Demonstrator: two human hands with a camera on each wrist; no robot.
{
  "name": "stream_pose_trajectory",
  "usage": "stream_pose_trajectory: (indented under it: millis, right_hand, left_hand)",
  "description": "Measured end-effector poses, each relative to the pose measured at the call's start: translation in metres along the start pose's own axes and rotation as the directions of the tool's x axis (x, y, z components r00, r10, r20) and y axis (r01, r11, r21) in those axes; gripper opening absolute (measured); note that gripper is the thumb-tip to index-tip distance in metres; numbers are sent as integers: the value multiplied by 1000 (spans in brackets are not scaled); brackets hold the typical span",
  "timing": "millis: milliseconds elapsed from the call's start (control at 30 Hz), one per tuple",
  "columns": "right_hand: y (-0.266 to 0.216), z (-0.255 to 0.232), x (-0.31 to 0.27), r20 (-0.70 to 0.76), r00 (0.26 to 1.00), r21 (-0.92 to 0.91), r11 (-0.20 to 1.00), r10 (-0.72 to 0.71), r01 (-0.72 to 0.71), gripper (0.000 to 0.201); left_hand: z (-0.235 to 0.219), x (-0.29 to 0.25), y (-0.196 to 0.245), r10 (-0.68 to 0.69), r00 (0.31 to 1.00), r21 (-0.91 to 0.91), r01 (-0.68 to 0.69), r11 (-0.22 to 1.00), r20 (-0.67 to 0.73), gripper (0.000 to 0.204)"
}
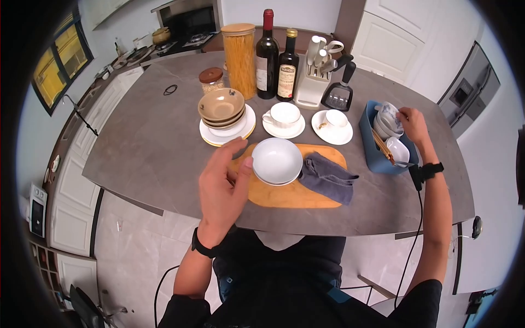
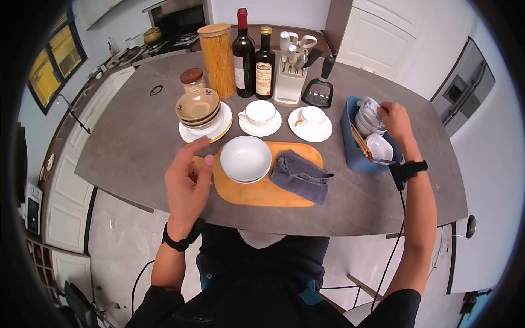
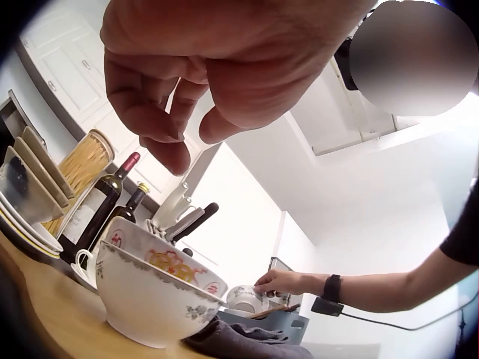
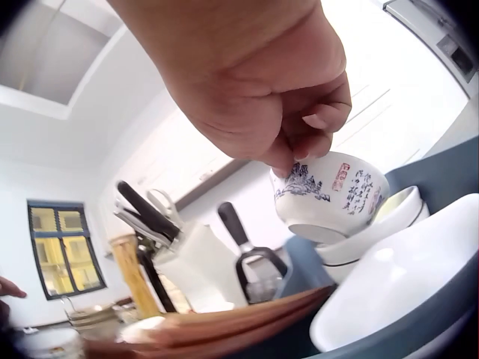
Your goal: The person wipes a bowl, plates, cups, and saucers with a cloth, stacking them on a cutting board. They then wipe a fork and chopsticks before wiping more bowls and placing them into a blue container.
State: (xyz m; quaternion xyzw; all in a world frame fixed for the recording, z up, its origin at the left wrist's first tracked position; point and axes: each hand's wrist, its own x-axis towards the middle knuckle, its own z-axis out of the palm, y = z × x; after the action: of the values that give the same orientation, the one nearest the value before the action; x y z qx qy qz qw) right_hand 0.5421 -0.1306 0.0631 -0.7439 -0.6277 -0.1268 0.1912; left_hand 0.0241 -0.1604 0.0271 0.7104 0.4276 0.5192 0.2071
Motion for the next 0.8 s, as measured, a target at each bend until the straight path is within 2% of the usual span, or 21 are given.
stream_pose_trajectory:
  millis: [33,67,133,200,267,333,367,400,433,467,500,533,567,600,633,667,700,733,767,800]
  right_hand:
    - [-3,-8,0,-66,998,91,996,-17,23,24]
    - [-7,-14,-3,-72,997,91,995,-26,32,24]
    - [-46,-39,-27,17,1000,465,885,14,-20,25]
    - [-104,-76,-59,222,975,699,701,-24,-141,24]
    - [-135,-87,-88,344,927,838,495,-150,-231,22]
    - [-161,-93,-117,456,866,829,451,-203,-331,20]
    - [-170,-87,-129,485,823,863,312,-294,-397,19]
    - [-178,-87,-140,531,765,847,208,-365,-489,20]
    - [-189,-84,-147,534,737,842,175,-415,-511,20]
    - [-198,-81,-151,530,709,835,142,-464,-531,20]
    - [-200,-76,-152,523,714,840,137,-465,-526,20]
    - [-200,-67,-151,551,690,813,116,-469,-570,21]
    - [-201,-57,-149,578,663,783,94,-476,-614,22]
    - [-203,-45,-147,572,666,786,89,-479,-612,22]
    - [-205,-31,-143,483,800,876,215,-356,-433,25]
    - [-204,-17,-139,348,905,900,359,-245,-248,28]
    - [-192,-3,-130,306,936,754,645,-176,-125,40]
    - [-188,7,-129,309,936,752,646,-170,-131,40]
    - [-186,16,-130,146,966,586,806,-213,89,47]
    - [-184,22,-129,-6,955,345,895,-297,281,54]
  left_hand:
    - [-1,-3,4,6,1000,1,-6,1000,-11,28]
    - [-2,-7,8,19,1000,-32,-19,999,-4,27]
    - [-2,-16,17,27,1000,-63,-26,998,5,26]
    - [0,-24,26,97,994,-116,-90,989,48,28]
    - [2,-33,29,139,985,-140,-125,982,101,31]
    - [7,-42,35,184,971,-165,-159,973,150,33]
    - [11,-49,42,190,963,-303,-126,945,190,35]
    - [13,-57,46,202,952,-434,-86,897,229,37]
    - [12,-66,44,179,917,-529,40,848,357,39]
    - [8,-74,38,184,916,-527,35,849,356,39]
    - [2,-82,28,94,816,-624,356,695,571,38]
    - [-1,-90,22,70,645,-595,650,473,761,37]
    - [0,-97,19,70,644,-592,648,479,762,37]
    - [1,-104,17,64,689,-638,628,446,722,37]
    - [1,-108,16,55,732,-684,603,411,679,36]
    - [-1,-111,16,56,731,-682,603,413,680,36]
    - [-4,-113,17,2,729,-668,626,402,685,35]
    - [-6,-117,16,-52,722,-652,652,388,690,35]
    - [-7,-121,15,-53,718,-650,656,385,694,35]
    - [-9,-124,13,-62,713,-640,662,390,699,35]
